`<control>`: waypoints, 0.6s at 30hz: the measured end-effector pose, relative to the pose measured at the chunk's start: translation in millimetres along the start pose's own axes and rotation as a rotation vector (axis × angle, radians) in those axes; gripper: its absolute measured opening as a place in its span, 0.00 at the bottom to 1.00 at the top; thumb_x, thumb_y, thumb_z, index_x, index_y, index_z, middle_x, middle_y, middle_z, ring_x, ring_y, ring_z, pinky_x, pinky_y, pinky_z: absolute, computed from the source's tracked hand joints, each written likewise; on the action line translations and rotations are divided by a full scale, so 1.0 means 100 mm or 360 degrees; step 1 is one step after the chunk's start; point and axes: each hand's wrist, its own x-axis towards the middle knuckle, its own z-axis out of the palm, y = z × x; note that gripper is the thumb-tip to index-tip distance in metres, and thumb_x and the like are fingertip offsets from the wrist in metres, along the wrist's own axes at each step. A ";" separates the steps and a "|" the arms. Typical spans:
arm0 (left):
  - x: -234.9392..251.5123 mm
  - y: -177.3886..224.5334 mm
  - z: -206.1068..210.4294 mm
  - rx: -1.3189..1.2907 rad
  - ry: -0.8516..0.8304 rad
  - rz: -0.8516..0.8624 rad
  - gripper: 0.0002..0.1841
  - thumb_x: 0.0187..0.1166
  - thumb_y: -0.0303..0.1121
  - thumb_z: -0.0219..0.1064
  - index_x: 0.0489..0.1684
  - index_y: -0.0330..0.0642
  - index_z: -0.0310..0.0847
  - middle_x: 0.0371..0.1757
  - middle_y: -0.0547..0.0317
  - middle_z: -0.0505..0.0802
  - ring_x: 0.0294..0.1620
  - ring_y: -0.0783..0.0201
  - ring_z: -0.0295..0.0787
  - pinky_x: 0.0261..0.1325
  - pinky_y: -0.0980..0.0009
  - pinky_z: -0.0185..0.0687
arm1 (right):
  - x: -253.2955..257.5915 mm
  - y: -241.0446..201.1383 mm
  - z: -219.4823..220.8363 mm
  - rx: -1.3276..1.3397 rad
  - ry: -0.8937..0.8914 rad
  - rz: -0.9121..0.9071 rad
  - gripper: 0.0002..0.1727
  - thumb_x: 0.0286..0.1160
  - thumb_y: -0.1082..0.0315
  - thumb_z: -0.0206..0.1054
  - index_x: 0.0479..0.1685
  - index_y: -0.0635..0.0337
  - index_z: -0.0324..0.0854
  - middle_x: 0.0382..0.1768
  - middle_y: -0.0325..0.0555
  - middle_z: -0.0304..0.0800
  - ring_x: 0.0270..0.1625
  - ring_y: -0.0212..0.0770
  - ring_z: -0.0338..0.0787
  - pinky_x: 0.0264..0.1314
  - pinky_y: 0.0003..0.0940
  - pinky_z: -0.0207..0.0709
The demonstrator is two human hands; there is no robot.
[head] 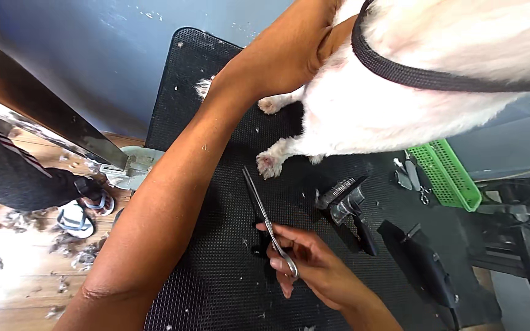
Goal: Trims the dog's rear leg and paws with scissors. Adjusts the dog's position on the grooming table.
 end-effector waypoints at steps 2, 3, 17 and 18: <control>0.00 0.00 0.01 -0.0035 0.0017 0.0031 0.10 0.87 0.28 0.57 0.40 0.32 0.83 0.29 0.69 0.78 0.32 0.88 0.73 0.39 0.90 0.70 | -0.02 0.02 0.05 -0.0023 0.0105 -0.0032 0.33 0.78 0.67 0.72 0.84 0.60 0.70 0.42 0.44 0.88 0.28 0.35 0.88 0.30 0.31 0.89; 0.00 -0.01 0.01 -0.0052 0.0006 0.0032 0.10 0.87 0.28 0.57 0.39 0.33 0.82 0.28 0.71 0.78 0.32 0.90 0.73 0.39 0.91 0.70 | -0.02 0.03 0.08 -0.0036 0.0146 -0.0047 0.34 0.78 0.67 0.72 0.85 0.61 0.70 0.42 0.45 0.88 0.28 0.35 0.88 0.30 0.31 0.89; 0.08 -0.07 0.06 -0.0239 -0.0132 0.0035 0.09 0.88 0.30 0.55 0.43 0.37 0.80 0.33 0.74 0.79 0.37 0.92 0.77 0.44 0.91 0.75 | 0.06 0.03 0.09 -0.0144 0.0309 -0.0055 0.33 0.78 0.67 0.72 0.84 0.57 0.71 0.40 0.48 0.88 0.25 0.37 0.88 0.29 0.32 0.90; 0.08 -0.06 0.06 -0.0247 -0.0126 0.0026 0.09 0.88 0.29 0.56 0.41 0.38 0.80 0.31 0.75 0.79 0.35 0.92 0.77 0.43 0.91 0.76 | 0.06 0.03 0.09 -0.0139 0.0312 -0.0051 0.32 0.78 0.67 0.72 0.84 0.57 0.72 0.39 0.48 0.88 0.24 0.37 0.88 0.29 0.32 0.90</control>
